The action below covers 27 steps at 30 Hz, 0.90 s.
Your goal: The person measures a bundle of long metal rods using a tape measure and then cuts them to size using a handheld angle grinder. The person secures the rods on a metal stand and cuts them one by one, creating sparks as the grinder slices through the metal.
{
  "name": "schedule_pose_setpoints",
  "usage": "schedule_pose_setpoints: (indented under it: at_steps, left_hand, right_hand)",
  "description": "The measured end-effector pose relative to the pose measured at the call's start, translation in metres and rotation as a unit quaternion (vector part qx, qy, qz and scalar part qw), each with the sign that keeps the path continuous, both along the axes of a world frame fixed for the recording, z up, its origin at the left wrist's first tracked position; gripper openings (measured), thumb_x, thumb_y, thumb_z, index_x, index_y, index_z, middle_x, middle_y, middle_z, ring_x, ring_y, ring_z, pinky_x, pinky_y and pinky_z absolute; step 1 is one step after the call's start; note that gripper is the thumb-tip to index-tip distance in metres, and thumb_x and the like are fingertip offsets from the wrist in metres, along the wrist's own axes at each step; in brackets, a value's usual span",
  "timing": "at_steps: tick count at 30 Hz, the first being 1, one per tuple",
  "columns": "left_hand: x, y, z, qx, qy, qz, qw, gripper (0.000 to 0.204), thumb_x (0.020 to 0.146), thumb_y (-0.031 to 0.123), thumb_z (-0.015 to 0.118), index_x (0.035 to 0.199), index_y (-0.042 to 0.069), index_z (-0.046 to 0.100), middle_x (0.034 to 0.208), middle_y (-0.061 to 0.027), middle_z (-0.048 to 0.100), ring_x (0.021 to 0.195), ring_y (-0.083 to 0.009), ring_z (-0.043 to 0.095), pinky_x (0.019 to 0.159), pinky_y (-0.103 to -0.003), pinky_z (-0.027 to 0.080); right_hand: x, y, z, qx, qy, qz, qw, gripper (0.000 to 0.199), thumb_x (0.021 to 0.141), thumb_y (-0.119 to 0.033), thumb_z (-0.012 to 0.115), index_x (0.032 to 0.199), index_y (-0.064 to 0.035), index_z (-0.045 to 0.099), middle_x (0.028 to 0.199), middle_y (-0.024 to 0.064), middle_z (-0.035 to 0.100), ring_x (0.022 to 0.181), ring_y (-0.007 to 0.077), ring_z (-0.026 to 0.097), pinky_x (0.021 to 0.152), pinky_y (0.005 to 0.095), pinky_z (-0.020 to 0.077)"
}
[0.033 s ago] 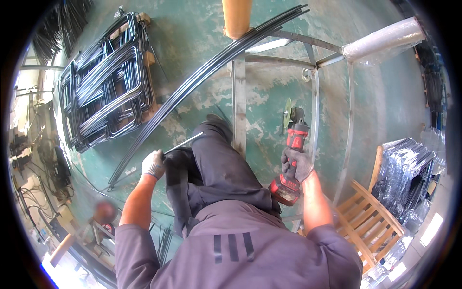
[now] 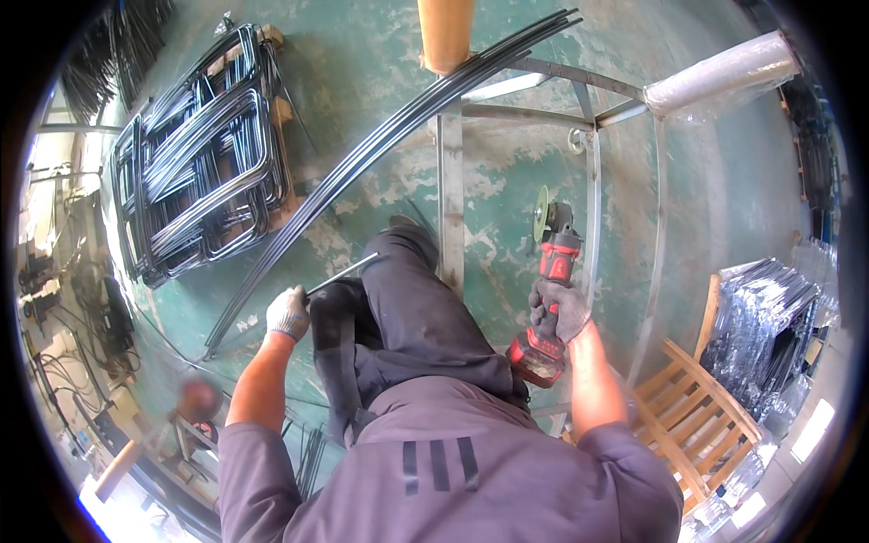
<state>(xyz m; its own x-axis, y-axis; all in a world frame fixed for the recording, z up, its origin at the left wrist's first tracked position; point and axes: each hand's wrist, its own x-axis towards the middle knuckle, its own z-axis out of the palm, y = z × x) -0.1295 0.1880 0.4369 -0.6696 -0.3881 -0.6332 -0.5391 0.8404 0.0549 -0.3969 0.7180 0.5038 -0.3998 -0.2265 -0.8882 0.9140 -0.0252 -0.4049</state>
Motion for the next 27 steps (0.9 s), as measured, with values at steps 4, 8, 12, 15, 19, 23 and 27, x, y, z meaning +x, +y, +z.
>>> schedule_pose_setpoints:
  at_steps: [4,8,12,15,19,23,27]
  left_hand:
    - [0.028,-0.001,-0.004,-0.026,-0.014,0.008,1.0,0.014,0.103,0.012,0.064,0.112,0.008,0.074,0.113,-0.0213,0.079,0.112,-0.0436,0.076,0.095,-0.053,0.06]
    - [0.001,-0.019,-0.012,-0.027,-0.081,0.016,0.996,0.023,0.099,0.012,0.066,0.118,0.008,0.078,0.121,-0.0225,0.081,0.12,-0.0428,0.076,0.102,-0.052,0.061]
    - [-0.094,-0.035,-0.006,0.028,-0.03,0.049,0.998,0.03,0.096,0.013,0.068,0.123,0.007,0.081,0.124,-0.0258,0.081,0.122,-0.0439,0.076,0.105,-0.052,0.06]
    - [-0.169,-0.032,-0.031,0.028,0.097,0.041,0.994,0.025,0.097,0.019,0.07,0.116,0.006,0.081,0.118,-0.0278,0.081,0.117,-0.0466,0.077,0.103,-0.053,0.061]
    - [-0.268,0.006,-0.01,0.031,0.234,0.073,0.969,0.024,0.1,0.018,0.065,0.117,0.004,0.075,0.111,-0.0281,0.08,0.111,-0.0496,0.076,0.098,-0.056,0.06]
    - [-0.312,0.037,-0.01,-0.068,0.153,-0.074,0.983,0.04,0.1,0.03,0.079,0.128,0.003,0.07,0.124,-0.0222,0.075,0.12,-0.0412,0.075,0.099,-0.054,0.062]
    - [-0.315,0.039,-0.029,-0.094,0.177,-0.117,0.973,0.033,0.101,0.024,0.073,0.124,0.001,0.07,0.121,-0.0237,0.075,0.114,-0.0419,0.076,0.095,-0.053,0.063]
  right_hand:
    - [0.0,-0.003,0.002,0.002,0.001,-0.009,1.0,0.014,0.096,-0.014,0.078,0.099,-0.0031,0.07,0.082,0.0097,0.068,0.058,0.0177,0.064,0.054,0.0369,0.0549]
    - [0.0,-0.005,-0.001,0.0,0.014,0.005,1.0,0.017,0.097,-0.016,0.079,0.1,-0.0016,0.071,0.082,0.0105,0.07,0.058,0.0189,0.065,0.055,0.0382,0.0572]
    - [0.001,-0.007,-0.002,-0.004,0.01,-0.008,1.0,0.017,0.097,-0.016,0.079,0.1,-0.0017,0.07,0.082,0.011,0.07,0.058,0.0194,0.065,0.056,0.0386,0.0575]
    - [0.0,-0.01,0.001,0.009,0.014,-0.011,1.0,0.016,0.097,-0.015,0.078,0.099,-0.0016,0.069,0.081,0.011,0.069,0.058,0.0194,0.065,0.055,0.0381,0.0573]
    - [0.001,-0.012,0.012,0.03,0.013,-0.016,0.999,0.015,0.097,-0.013,0.077,0.1,-0.0019,0.068,0.081,0.0112,0.068,0.058,0.0187,0.065,0.055,0.0368,0.057]
    - [0.001,-0.011,0.023,0.058,0.016,-0.032,0.998,0.013,0.096,-0.011,0.075,0.101,-0.0023,0.068,0.081,0.0114,0.068,0.06,0.0181,0.065,0.055,0.0362,0.0569]
    - [0.009,-0.002,0.026,0.077,0.045,-0.034,0.995,0.018,0.093,-0.013,0.075,0.106,-0.0008,0.07,0.084,0.0124,0.071,0.062,0.0183,0.067,0.059,0.0346,0.0581]
